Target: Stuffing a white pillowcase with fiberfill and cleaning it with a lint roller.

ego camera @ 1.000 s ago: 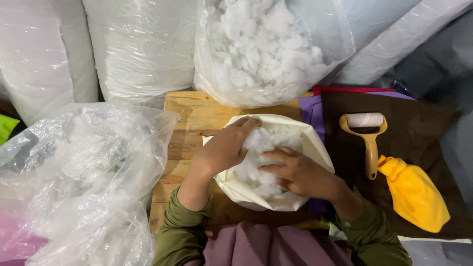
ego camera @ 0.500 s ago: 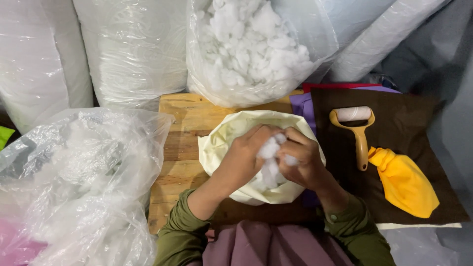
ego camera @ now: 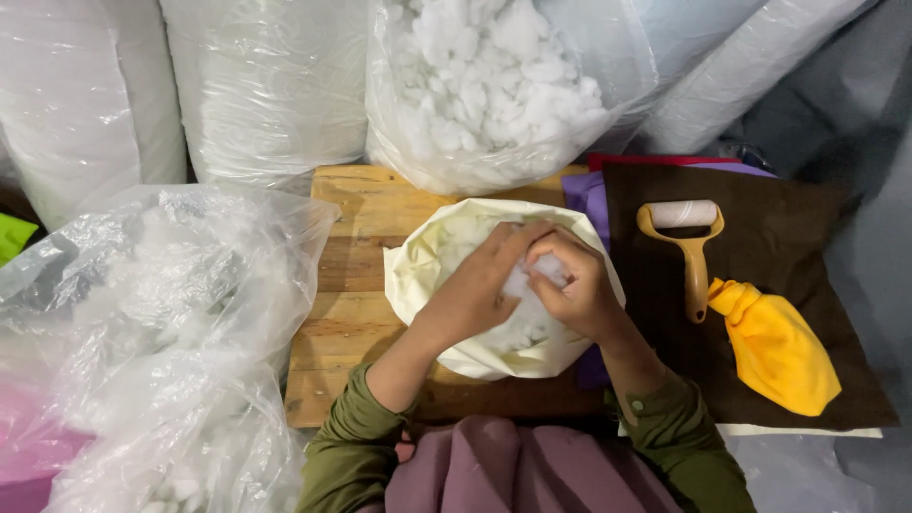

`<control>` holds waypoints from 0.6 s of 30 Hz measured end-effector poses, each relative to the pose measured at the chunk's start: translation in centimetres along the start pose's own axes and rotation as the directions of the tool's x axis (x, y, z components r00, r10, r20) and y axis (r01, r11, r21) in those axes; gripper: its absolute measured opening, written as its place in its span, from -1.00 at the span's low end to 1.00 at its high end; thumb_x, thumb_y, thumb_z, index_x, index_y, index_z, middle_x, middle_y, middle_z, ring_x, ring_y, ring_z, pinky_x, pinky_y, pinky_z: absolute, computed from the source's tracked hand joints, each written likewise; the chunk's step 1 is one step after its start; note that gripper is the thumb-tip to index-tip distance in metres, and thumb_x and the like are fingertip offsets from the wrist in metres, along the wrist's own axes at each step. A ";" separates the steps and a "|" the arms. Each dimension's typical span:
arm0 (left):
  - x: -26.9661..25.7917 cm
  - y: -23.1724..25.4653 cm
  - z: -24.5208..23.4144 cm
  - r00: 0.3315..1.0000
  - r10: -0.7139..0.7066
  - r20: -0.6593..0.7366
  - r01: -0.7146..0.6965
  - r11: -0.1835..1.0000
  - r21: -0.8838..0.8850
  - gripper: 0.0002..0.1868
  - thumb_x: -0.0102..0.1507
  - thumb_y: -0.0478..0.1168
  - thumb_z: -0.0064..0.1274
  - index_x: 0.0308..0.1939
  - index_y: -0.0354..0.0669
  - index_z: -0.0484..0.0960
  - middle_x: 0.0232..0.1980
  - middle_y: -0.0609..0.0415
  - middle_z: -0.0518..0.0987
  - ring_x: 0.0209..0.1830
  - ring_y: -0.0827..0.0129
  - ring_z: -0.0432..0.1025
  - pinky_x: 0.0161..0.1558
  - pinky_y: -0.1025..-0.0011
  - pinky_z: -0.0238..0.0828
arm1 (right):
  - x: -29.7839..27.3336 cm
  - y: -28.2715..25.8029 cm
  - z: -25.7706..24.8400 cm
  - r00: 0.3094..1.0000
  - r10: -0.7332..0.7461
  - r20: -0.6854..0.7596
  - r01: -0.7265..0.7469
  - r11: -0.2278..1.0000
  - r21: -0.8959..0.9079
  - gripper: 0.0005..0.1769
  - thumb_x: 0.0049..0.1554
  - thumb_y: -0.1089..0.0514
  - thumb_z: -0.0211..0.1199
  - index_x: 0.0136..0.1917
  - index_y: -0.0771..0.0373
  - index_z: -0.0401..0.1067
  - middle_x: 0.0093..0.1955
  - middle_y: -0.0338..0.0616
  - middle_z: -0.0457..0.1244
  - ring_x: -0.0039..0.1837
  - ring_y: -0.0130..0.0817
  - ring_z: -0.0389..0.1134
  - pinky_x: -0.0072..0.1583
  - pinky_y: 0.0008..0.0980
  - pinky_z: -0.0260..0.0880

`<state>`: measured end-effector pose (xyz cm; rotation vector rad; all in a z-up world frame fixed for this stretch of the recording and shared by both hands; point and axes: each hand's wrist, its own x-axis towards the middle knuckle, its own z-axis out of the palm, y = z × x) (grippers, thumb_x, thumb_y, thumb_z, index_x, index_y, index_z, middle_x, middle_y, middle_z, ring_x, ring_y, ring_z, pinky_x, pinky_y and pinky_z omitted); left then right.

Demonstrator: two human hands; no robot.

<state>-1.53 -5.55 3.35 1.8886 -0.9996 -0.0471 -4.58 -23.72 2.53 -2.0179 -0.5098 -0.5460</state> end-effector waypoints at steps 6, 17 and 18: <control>-2.7 -6.5 -2.5 0.945 0.024 -0.327 -0.002 0.998 0.068 -0.76 0.19 -0.45 -0.11 -0.11 -0.26 0.57 -0.17 -0.26 0.57 -0.04 -0.33 0.46 0.08 -0.06 0.40 | 0.2 1.7 -3.9 1.000 0.012 -0.007 -0.012 0.993 -0.114 -0.81 -0.01 0.43 0.28 -0.26 0.16 0.55 -0.04 -0.01 0.43 -0.02 0.01 0.48 0.07 -0.13 0.43; -2.6 -9.1 5.2 0.913 -0.370 0.173 0.190 0.760 0.622 -0.09 0.07 -0.06 0.34 0.47 0.06 0.28 0.40 -0.12 0.30 0.35 -0.27 0.25 0.23 -0.14 0.33 | -0.8 6.4 2.2 0.684 0.452 0.573 -0.063 0.819 -0.571 -0.41 0.02 0.12 0.40 0.33 0.15 0.43 0.37 0.28 0.21 0.37 0.36 0.27 0.29 0.39 0.33; -2.5 -11.9 5.8 0.872 -0.471 0.134 0.267 0.686 0.677 -0.22 0.06 -0.05 0.34 0.36 0.02 0.47 0.27 -0.06 0.48 0.18 -0.14 0.45 0.14 0.06 0.45 | -0.7 7.6 2.3 0.587 0.584 0.561 -0.047 0.716 -0.696 -0.47 0.08 0.14 0.35 0.33 -0.09 0.47 0.40 0.16 0.19 0.37 0.26 0.31 0.28 0.39 0.35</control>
